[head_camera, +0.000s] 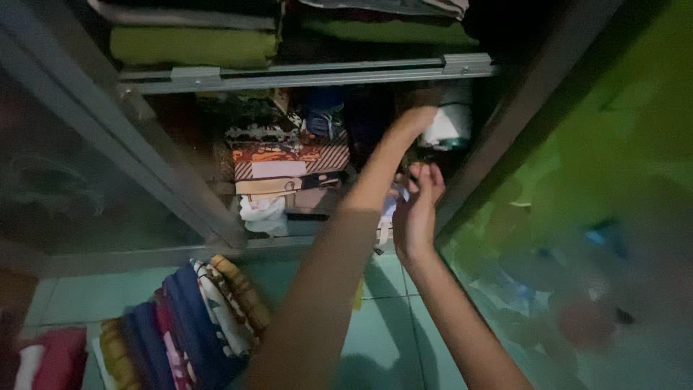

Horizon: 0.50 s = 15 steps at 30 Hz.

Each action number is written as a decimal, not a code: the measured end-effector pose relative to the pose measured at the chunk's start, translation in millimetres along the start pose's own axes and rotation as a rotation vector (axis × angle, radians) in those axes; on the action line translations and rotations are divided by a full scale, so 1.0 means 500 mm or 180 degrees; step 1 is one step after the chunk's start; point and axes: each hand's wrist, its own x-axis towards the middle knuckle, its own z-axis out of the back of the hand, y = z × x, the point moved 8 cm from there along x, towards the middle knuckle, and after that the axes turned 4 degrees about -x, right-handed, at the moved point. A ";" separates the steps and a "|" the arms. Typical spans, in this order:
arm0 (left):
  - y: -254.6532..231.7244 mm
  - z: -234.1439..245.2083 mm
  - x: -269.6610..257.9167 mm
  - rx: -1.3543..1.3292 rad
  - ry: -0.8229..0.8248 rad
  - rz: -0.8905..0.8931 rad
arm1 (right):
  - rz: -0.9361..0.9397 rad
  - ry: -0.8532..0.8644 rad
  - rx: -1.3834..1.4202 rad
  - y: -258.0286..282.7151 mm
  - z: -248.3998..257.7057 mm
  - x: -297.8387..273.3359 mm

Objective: The person organizes clothes by removing folded items from a storage cabinet and placing them in a stack on the floor, then folding a green cloth and placing it into the cabinet.

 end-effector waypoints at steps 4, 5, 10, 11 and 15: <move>0.046 0.000 0.068 0.0624 -0.0523 -0.0087 | 0.0090 0.0070 -0.1249 0.025 -0.025 -0.029; 0.027 0.003 0.075 0.1196 -0.0822 -0.0477 | 0.0154 0.0138 -0.1160 0.032 -0.036 -0.021; -0.044 0.034 0.046 0.1776 -0.1533 -0.0998 | 0.0275 0.0010 -0.0896 0.037 -0.026 0.065; -0.059 0.040 0.041 0.1978 -0.1249 -0.0659 | 0.0205 0.0059 -0.0691 0.029 -0.023 0.078; -0.166 0.084 -0.081 0.1967 0.0409 0.0076 | 0.0115 0.0164 -0.0143 0.000 -0.018 0.122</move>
